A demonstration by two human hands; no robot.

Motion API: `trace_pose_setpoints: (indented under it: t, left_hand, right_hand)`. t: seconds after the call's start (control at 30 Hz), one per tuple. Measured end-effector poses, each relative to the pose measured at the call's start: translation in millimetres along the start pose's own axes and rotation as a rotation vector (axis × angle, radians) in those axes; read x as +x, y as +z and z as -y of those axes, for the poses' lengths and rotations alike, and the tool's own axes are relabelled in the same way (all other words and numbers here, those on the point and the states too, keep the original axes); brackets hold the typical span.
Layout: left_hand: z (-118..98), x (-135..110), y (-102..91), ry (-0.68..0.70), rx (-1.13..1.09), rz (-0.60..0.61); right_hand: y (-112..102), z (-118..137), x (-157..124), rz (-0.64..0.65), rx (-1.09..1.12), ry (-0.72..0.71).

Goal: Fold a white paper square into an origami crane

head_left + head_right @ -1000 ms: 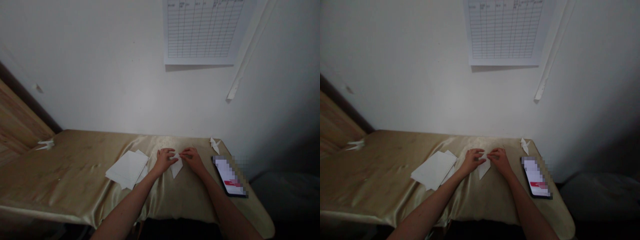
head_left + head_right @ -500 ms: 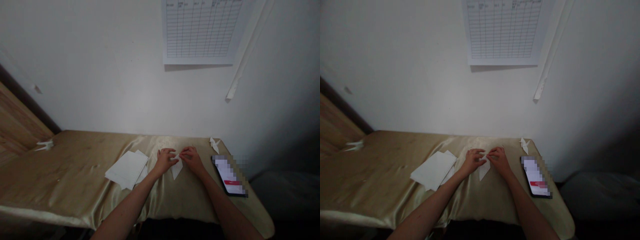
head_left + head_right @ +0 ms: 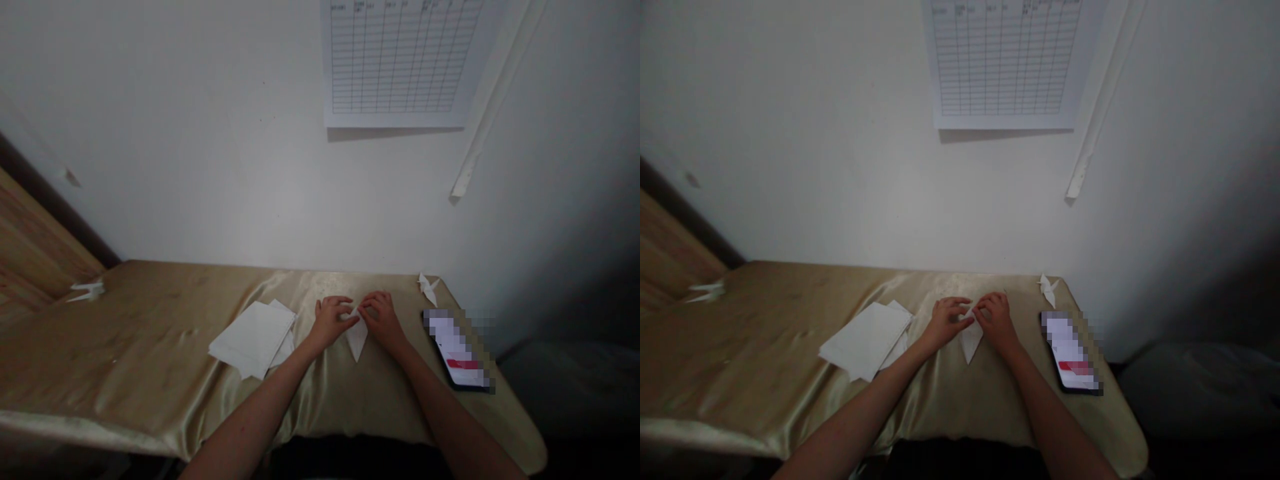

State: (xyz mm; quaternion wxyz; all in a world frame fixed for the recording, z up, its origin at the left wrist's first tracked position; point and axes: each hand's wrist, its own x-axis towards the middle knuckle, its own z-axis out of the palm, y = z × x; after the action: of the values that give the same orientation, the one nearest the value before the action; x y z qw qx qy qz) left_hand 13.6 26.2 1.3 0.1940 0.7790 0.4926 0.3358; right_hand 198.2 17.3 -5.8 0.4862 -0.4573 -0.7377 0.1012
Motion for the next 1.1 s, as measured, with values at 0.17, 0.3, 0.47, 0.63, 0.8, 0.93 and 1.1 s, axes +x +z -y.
trace_pose_setpoints:
  t: [0.17, 0.3, 0.47, 0.63, 0.8, 0.93, 1.1]
  left_hand:
    - [0, 0, -1.2, -0.02, -0.005, 0.007]
    - [-2, 0, -4.2, -0.038, -0.006, 0.006]
    - [-3, -1, -1.5, -0.018, 0.0, -0.004]
    - [-6, -1, -2.5, -0.03, 0.004, -0.002]
    - [-9, -2, -6.3, -0.056, 0.014, 0.028]
    - [-9, -2, -4.4, -0.042, 0.023, 0.029]
    - [-10, -2, -4.5, -0.024, 0.024, 0.027]
  right_hand:
    - [0, 0, -1, 0.031, -0.013, -0.002]
    - [-3, 0, 0, 0.058, -0.026, -0.025]
    - [-3, 3, 0, 0.039, -0.038, -0.028]
    - [-2, 5, 0, 0.018, -0.029, -0.002]
    - [-3, 4, 0, 0.027, -0.001, 0.024]
    - [-1, 5, -1, 0.016, -0.007, 0.036]
    - [0, 4, -2, -0.006, 0.005, 0.051]
